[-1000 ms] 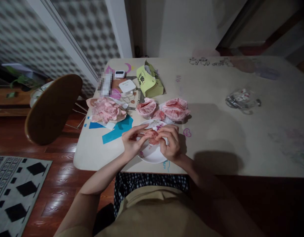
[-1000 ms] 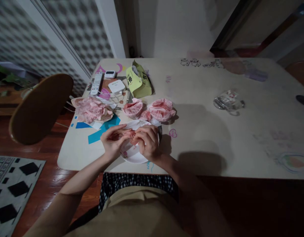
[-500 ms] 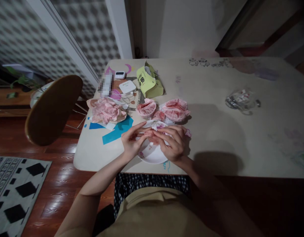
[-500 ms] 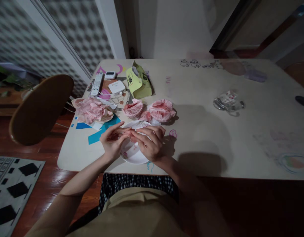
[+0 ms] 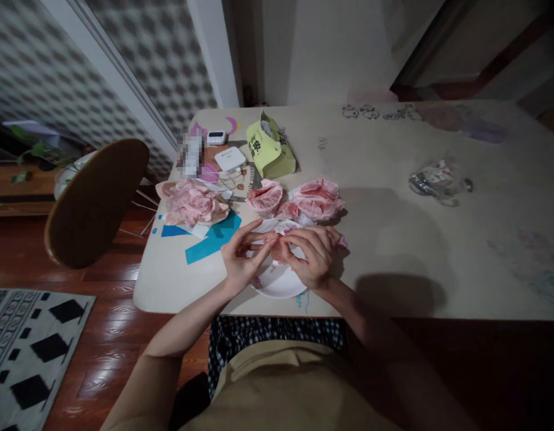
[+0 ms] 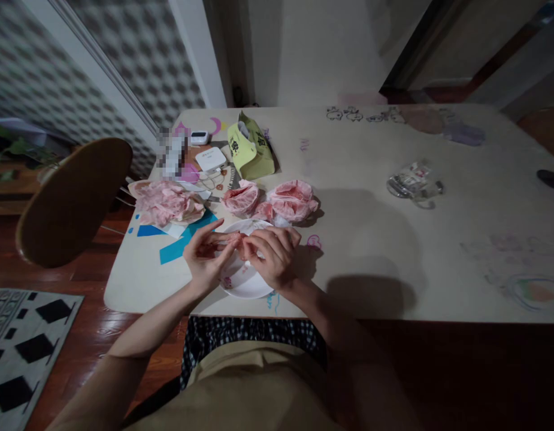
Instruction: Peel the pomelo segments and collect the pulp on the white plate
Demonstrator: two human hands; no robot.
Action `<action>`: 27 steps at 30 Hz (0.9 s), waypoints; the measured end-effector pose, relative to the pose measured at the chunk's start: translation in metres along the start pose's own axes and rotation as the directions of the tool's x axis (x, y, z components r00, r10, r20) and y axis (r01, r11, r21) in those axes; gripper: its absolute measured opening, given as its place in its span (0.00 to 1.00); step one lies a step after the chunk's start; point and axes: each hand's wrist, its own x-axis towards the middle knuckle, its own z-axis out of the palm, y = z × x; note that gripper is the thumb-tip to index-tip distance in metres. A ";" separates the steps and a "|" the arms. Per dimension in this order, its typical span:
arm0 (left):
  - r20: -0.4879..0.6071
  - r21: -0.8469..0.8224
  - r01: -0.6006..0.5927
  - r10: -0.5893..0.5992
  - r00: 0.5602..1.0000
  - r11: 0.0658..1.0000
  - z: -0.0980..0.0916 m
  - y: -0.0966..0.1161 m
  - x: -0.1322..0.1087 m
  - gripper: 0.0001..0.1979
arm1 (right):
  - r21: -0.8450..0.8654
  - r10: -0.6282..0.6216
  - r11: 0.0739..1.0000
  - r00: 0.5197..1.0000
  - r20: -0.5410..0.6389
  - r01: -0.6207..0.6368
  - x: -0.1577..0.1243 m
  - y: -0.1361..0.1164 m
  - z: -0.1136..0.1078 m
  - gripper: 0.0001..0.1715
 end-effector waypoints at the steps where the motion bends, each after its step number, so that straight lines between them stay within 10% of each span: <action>1: -0.010 0.010 0.000 0.000 1.000 1.000 0.000 0.000 0.000 0.25 | 0.001 -0.001 1.000 1.000 0.019 0.000 0.000 0.000 0.000 0.06; 12: -0.024 0.043 0.047 -0.046 0.999 0.998 0.001 -0.002 0.002 0.23 | 0.056 0.082 0.994 0.977 0.195 -0.095 0.001 -0.001 0.002 0.04; 27: 0.024 0.039 0.055 -0.056 0.998 0.998 0.000 -0.003 0.002 0.25 | 0.090 0.093 0.990 0.987 0.128 -0.105 0.005 -0.001 0.000 0.06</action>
